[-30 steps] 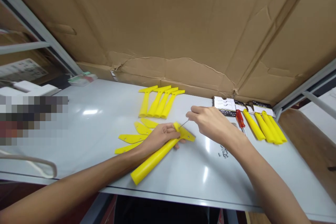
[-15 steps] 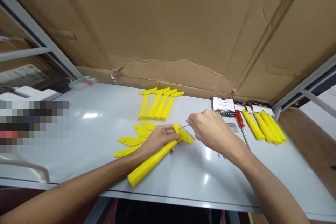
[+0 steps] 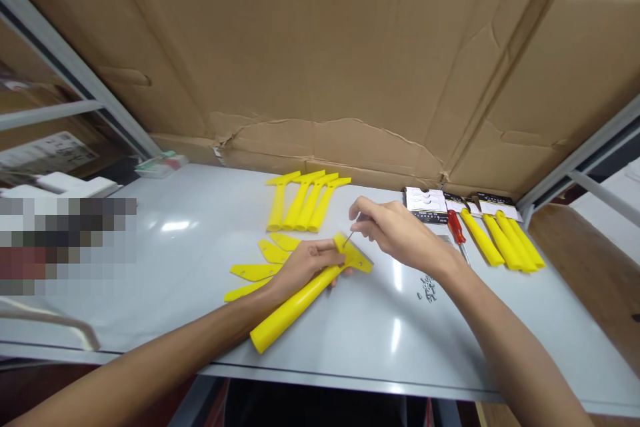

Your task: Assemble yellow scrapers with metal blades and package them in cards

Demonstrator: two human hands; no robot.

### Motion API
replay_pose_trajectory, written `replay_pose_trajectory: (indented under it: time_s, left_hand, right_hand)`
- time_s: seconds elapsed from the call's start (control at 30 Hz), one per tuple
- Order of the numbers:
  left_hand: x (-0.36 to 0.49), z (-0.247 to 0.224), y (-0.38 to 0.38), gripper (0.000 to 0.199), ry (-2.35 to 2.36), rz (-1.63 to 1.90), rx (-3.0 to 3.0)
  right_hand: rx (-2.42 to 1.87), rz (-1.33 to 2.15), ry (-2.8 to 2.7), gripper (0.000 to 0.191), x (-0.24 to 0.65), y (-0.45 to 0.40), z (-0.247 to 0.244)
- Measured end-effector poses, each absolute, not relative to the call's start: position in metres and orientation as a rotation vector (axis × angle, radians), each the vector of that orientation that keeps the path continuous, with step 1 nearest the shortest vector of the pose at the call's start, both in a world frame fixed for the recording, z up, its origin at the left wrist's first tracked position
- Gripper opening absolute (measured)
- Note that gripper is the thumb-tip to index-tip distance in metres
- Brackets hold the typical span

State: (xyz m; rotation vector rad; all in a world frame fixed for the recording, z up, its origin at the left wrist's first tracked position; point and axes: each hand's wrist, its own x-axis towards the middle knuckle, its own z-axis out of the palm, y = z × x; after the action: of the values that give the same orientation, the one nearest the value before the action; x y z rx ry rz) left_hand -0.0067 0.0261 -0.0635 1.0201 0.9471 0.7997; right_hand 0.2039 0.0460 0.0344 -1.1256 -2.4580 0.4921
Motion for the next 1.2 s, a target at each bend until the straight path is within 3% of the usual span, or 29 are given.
replay_pose_trajectory:
  time_s: [0.13,0.23,0.5,0.73,1.0,1.2]
  left_hand:
    - [-0.008,-0.062,0.025,0.024,0.964,0.820,0.991]
    - [-0.009,-0.062,0.025,0.023,0.971,0.819,0.977]
    - [-0.007,-0.058,0.023,0.031,0.809,0.797,0.942]
    - [-0.005,-0.059,0.023,0.029,0.863,0.815,0.940]
    - [-0.002,-0.064,0.019,0.021,0.965,0.880,1.010]
    - [-0.001,-0.067,0.018,0.041,1.025,0.887,0.997]
  right_hand:
    - [-0.904,0.324,-2.379,0.010,0.196,0.054,0.018]
    - [-0.805,0.439,-2.194,0.008,0.189,0.056,0.004]
    - [-0.615,0.658,-2.033,0.042,0.187,0.050,0.003]
    - [-0.788,0.746,-1.870,0.018,0.182,0.045,0.011]
    - [-1.000,0.545,-1.795,0.020,0.163,0.027,0.002]
    - [-0.982,0.463,-1.760,0.022,0.159,0.025,0.004]
